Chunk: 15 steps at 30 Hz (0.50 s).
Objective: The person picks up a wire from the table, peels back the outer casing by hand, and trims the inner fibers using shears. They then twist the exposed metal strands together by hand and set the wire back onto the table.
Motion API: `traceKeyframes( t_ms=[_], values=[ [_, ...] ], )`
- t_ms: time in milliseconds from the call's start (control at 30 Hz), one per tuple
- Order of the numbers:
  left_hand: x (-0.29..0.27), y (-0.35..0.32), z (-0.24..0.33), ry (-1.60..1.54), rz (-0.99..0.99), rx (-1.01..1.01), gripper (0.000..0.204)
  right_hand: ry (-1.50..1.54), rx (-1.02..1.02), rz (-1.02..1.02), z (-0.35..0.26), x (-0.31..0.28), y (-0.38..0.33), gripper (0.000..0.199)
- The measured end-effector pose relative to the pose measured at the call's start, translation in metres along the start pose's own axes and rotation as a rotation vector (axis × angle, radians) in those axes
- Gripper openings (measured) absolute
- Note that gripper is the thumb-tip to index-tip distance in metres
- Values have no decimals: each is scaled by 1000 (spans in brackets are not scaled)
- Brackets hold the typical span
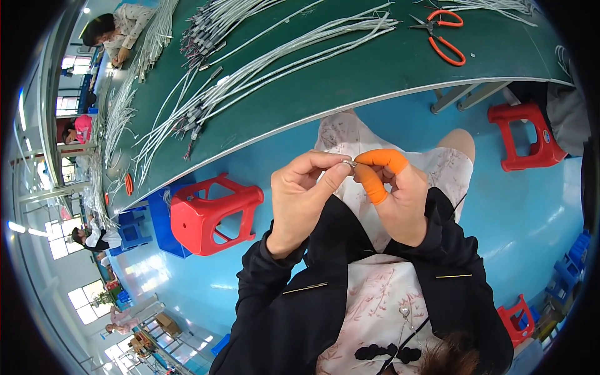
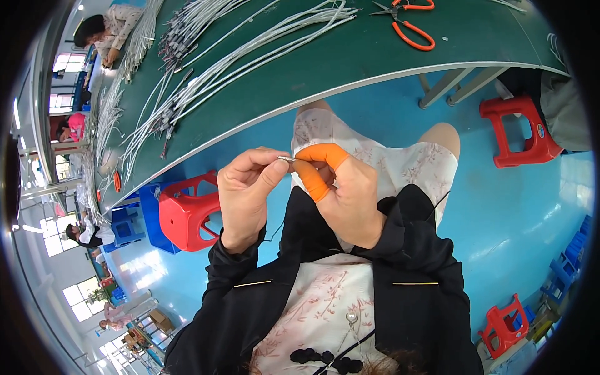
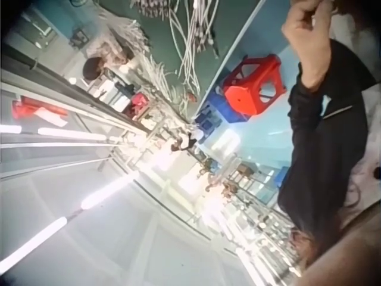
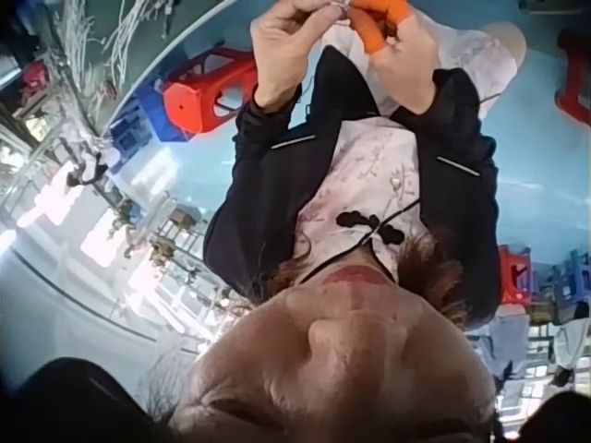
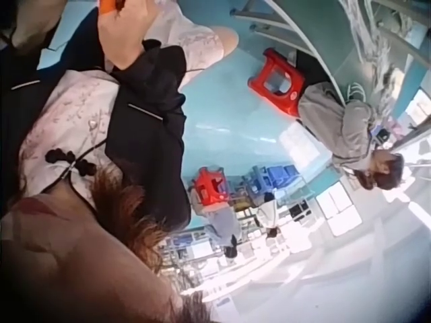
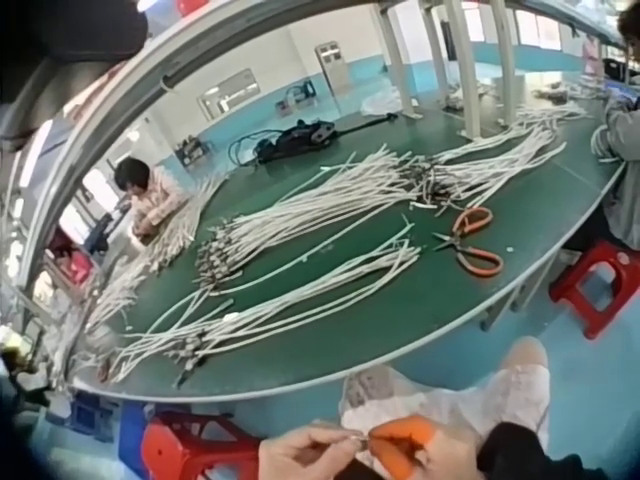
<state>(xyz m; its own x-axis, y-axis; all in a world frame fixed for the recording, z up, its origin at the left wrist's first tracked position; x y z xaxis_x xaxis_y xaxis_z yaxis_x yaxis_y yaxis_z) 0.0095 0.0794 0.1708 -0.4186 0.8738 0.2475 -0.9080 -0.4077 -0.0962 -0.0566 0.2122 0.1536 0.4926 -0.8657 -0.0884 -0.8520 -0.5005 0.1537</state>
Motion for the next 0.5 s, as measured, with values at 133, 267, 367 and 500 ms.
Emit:
traceKeyframes(
  t_ms=[133,267,367,500],
  values=[
    [7,-2,-1,-15,95,73,12,-106,-93,84,-4,1,-1,15],
    [14,-4,6,438,169,382,14,-274,-214,104,-10,0,2,18],
    [23,-5,14,835,248,748,17,-183,-133,125,-7,3,4,21],
    [26,-3,16,1067,238,1008,20,-44,37,68,-2,3,4,20]
  ],
)
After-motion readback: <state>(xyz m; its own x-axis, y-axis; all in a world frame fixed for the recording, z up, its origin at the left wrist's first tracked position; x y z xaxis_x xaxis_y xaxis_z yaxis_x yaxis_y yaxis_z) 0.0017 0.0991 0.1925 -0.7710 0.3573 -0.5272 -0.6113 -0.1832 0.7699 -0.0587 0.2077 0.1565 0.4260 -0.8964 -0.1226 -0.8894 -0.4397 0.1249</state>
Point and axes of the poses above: each hand's wrist, its own y-axis towards the middle knuckle, its own x-axis out of the palm, z = x × y, the point moved 3 cm from there along y, towards the middle knuckle, and after that the axes turned 6 degrees about -y, right-handed, at the moved point
